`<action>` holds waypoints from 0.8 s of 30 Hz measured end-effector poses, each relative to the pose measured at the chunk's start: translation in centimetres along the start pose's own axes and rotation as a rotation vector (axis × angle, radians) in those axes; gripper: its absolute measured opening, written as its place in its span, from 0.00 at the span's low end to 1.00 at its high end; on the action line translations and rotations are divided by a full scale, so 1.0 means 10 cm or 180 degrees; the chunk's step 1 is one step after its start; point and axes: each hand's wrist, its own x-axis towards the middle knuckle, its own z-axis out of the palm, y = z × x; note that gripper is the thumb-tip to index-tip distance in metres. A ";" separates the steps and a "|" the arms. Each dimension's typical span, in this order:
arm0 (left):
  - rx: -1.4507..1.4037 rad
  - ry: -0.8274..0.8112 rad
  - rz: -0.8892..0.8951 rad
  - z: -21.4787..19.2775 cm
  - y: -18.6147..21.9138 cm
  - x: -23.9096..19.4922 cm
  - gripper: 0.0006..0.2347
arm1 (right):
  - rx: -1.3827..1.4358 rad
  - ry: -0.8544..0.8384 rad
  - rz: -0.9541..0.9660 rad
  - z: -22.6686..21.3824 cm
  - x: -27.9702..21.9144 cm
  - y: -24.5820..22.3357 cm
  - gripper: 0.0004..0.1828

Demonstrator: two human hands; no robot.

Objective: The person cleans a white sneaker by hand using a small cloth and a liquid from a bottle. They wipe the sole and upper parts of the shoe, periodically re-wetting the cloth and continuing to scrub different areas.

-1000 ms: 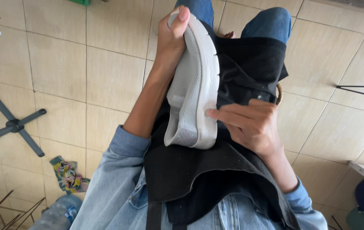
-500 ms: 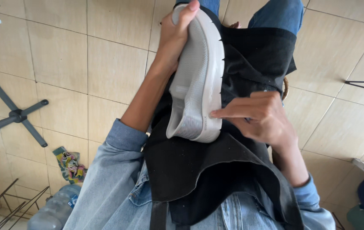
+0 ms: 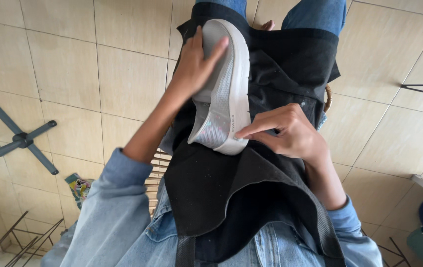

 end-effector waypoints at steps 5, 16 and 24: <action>0.1093 -0.0251 0.1518 -0.34 0.36 -0.82 0.19 | 0.1171 0.0304 0.0564 0.07 -0.04 0.18 0.11; -0.0254 -0.0966 0.2566 -0.12 0.02 -0.62 0.18 | 0.1203 0.1461 0.1038 0.06 -0.07 0.60 0.08; -0.0690 0.0190 0.3016 0.25 0.57 -0.33 0.21 | 0.0860 0.1732 0.0818 -0.23 -0.16 0.02 0.05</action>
